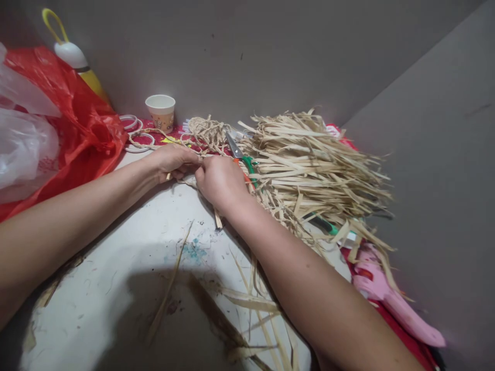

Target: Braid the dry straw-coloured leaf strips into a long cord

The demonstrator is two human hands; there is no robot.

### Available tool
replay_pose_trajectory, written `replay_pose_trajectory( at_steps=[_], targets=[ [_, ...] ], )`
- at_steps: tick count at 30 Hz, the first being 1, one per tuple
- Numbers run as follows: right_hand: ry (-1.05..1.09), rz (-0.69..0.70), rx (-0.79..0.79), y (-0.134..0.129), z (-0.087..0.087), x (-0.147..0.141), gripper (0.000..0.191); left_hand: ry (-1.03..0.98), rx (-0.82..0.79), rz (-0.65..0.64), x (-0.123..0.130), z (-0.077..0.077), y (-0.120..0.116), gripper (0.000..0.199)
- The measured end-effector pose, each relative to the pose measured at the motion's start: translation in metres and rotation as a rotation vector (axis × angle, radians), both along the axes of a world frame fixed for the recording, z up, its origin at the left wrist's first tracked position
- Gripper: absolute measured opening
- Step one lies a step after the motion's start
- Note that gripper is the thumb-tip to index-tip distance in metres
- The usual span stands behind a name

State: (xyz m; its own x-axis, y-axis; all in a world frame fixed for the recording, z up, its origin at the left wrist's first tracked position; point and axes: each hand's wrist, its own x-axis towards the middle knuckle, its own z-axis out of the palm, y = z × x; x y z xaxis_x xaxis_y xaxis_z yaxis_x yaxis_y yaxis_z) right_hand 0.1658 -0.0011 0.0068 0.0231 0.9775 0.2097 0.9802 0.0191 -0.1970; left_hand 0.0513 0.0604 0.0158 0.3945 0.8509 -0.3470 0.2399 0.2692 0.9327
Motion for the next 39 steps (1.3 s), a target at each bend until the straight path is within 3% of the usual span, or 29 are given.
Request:
replay_pose_trajectory(
  at_steps=[4, 8, 12, 17, 20, 23, 26, 31, 39],
  targets=[
    [-0.242, 0.014, 0.001, -0.008, 0.002, -0.009, 0.036, -0.014, 0.012, 0.016, 0.001, -0.003, 0.001, 0.028],
    [-0.311, 0.124, -0.028, -0.015, 0.005, -0.013, 0.034, 0.021, 0.026, 0.004, 0.001, -0.005, 0.003, 0.024],
    [0.02, 0.203, -0.028, -0.016, 0.018, -0.004, 0.033, -0.002, -0.016, 0.026, -0.001, 0.001, 0.003, 0.029],
    [0.643, -0.074, 0.098, -0.006, 0.03, 0.019, 0.027, -0.042, -0.129, 0.017, -0.004, 0.009, 0.004, 0.024],
    [0.897, -0.127, -0.146, 0.003, 0.024, 0.025, 0.018, -0.05, -0.149, -0.017, -0.006, 0.008, 0.006, 0.027],
    [1.094, -0.058, -0.412, 0.011, 0.017, 0.023, 0.02, -0.069, -0.126, -0.056, -0.008, 0.005, 0.009, 0.025],
    [1.173, -0.028, -0.523, 0.017, 0.014, 0.02, 0.02, -0.059, -0.101, -0.087, -0.008, 0.002, 0.011, 0.022],
    [1.12, -0.009, -0.689, 0.026, 0.016, 0.021, 0.024, -0.009, -0.043, -0.071, -0.008, 0.003, 0.007, 0.023],
    [1.249, 0.004, -0.72, 0.029, 0.015, 0.022, 0.02, 0.136, 0.141, -0.047, -0.008, 0.008, -0.001, 0.016]
  ],
)
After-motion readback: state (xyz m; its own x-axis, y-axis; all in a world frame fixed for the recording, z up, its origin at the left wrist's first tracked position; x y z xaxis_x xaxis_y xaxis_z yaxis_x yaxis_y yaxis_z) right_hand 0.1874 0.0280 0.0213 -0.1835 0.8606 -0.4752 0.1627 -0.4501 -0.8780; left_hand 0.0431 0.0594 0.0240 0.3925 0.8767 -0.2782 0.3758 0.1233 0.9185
